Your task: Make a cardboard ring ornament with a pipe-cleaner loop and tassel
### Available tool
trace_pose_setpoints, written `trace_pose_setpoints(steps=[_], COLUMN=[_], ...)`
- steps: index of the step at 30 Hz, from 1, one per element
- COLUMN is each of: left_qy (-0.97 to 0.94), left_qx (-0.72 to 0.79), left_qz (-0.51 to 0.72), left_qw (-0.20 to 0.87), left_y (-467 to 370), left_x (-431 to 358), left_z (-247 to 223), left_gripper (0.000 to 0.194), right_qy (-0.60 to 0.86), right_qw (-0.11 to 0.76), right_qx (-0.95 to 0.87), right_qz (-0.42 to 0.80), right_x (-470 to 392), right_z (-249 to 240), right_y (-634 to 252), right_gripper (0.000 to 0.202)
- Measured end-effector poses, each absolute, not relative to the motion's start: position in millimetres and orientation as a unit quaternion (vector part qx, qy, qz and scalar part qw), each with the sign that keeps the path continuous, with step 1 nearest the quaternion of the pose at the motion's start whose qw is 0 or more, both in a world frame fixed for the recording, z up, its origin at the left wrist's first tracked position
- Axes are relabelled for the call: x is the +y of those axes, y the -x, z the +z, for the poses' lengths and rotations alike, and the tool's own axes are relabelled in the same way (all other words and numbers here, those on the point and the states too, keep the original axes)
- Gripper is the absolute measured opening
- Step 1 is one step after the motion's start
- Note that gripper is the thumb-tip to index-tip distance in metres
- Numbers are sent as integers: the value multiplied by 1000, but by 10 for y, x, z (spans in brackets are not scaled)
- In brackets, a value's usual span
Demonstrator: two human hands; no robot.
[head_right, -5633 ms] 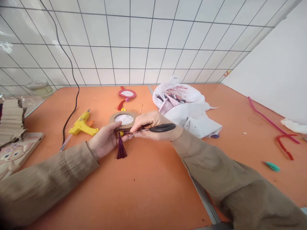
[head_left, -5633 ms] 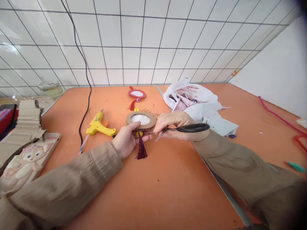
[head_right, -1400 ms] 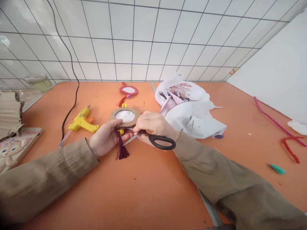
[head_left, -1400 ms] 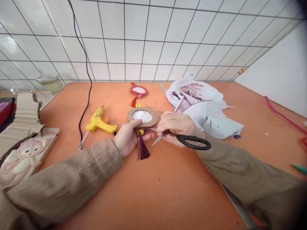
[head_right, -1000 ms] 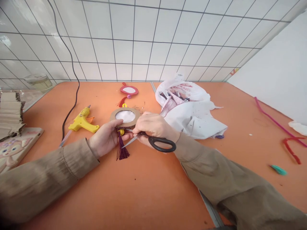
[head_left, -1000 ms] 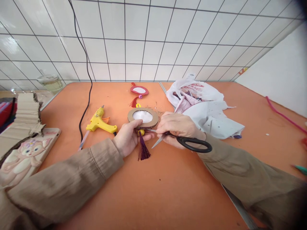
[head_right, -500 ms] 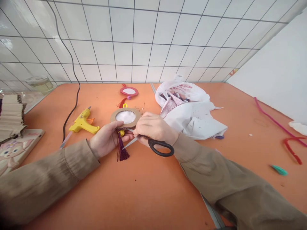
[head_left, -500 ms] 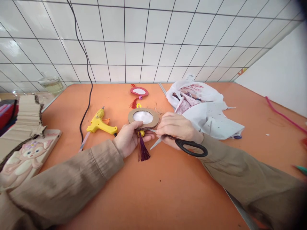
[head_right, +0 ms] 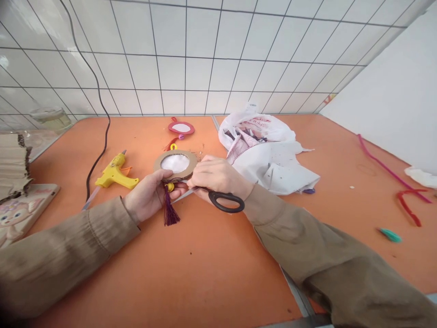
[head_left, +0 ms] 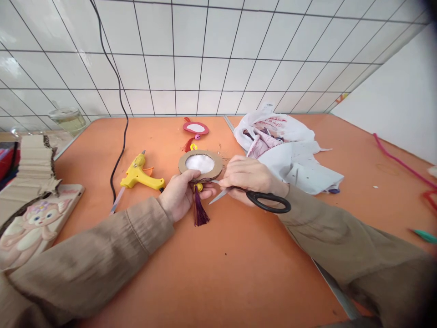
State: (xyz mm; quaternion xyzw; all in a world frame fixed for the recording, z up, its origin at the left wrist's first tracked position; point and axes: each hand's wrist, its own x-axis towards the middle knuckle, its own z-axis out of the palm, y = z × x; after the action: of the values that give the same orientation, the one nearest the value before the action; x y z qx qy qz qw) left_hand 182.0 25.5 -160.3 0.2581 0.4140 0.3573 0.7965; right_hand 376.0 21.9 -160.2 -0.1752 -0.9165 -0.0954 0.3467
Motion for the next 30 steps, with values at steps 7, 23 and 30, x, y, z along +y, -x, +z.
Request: trace_pose_setpoints(steps=[7, 23, 30], left_qy=[-260, -271, -260], left_qx=[418, 404, 430], left_qz=[368, 369, 376], left_qw=[789, 792, 778], left_y=[-1818, -1828, -1834], left_x=[248, 248, 225], left_z=[-1606, -1626, -1563], left_gripper=[22, 28, 20], right_qy=[191, 175, 176], right_qw=[313, 361, 284], right_qx=[-923, -910, -920], right_qz=[-118, -101, -205], right_x=[203, 174, 135], right_z=[-1578, -1558, -1577], right_y=[-3767, -3768, -3746], right_gripper=[19, 17, 24])
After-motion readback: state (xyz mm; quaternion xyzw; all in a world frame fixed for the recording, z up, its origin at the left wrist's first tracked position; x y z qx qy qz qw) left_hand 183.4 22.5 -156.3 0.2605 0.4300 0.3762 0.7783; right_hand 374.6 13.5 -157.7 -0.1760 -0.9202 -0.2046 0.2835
